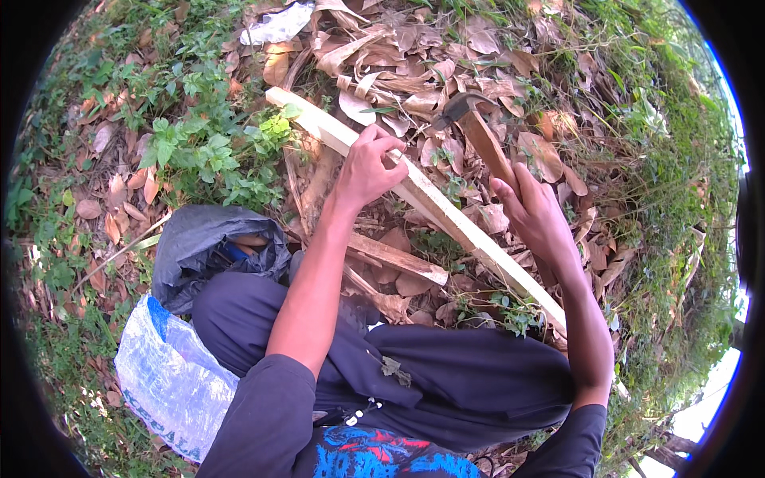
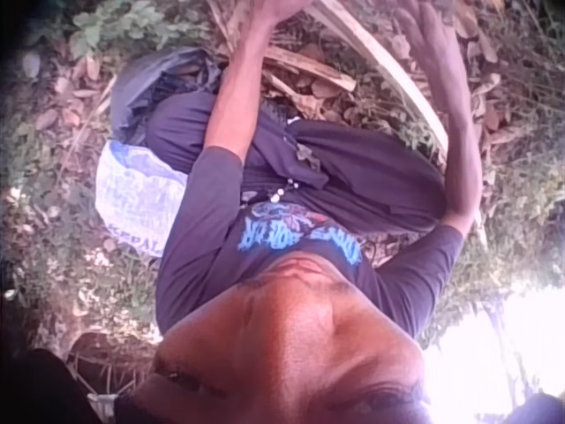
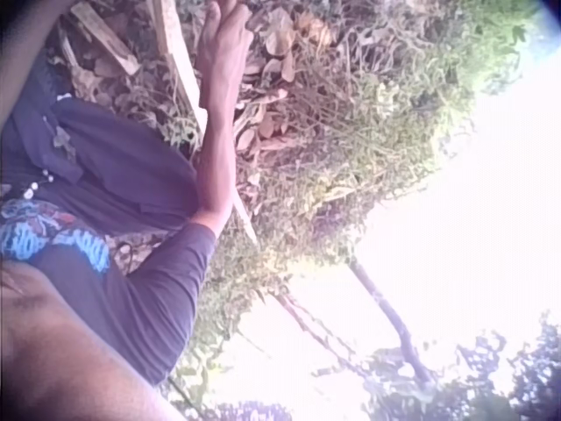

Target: The person sits on the ground, retrieves a machete from a plastic bag, and uses it to split a long piece of wood into smaller sections. The person repeatedly strikes the wood with the machete to create smaller pieces.

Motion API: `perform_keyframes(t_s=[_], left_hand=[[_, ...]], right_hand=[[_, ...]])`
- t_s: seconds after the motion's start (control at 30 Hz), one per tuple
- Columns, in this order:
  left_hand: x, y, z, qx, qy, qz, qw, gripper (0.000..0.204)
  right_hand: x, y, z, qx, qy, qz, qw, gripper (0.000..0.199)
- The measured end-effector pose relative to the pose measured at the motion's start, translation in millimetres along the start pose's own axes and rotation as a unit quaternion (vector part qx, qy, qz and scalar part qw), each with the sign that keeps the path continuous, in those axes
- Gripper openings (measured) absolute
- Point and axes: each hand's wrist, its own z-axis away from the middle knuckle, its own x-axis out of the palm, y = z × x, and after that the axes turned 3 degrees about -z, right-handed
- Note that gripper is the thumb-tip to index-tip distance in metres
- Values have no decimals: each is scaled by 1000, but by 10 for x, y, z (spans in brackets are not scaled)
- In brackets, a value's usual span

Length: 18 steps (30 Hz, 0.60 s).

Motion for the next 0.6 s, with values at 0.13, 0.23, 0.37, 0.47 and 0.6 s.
perform_keyframes(t_s=[0.13,0.23,0.37,0.47,0.6], left_hand=[[-30,56,31,24,-73,-108,991,77],[4,-26,32,58,-48,-107,991,81],[-88,56,-15,0,-118,-111,987,81],[-106,68,-16,8,-113,-117,987,72],[-235,-1,-147,0,-179,-114,977,54]], right_hand=[[6,27,210,20,-39,7,999,41],[5,19,253,36,-56,-23,998,41],[-20,7,256,35,-41,-9,998,41],[-23,7,251,38,-40,-18,998,41],[-13,22,251,57,-61,-19,996,41]])
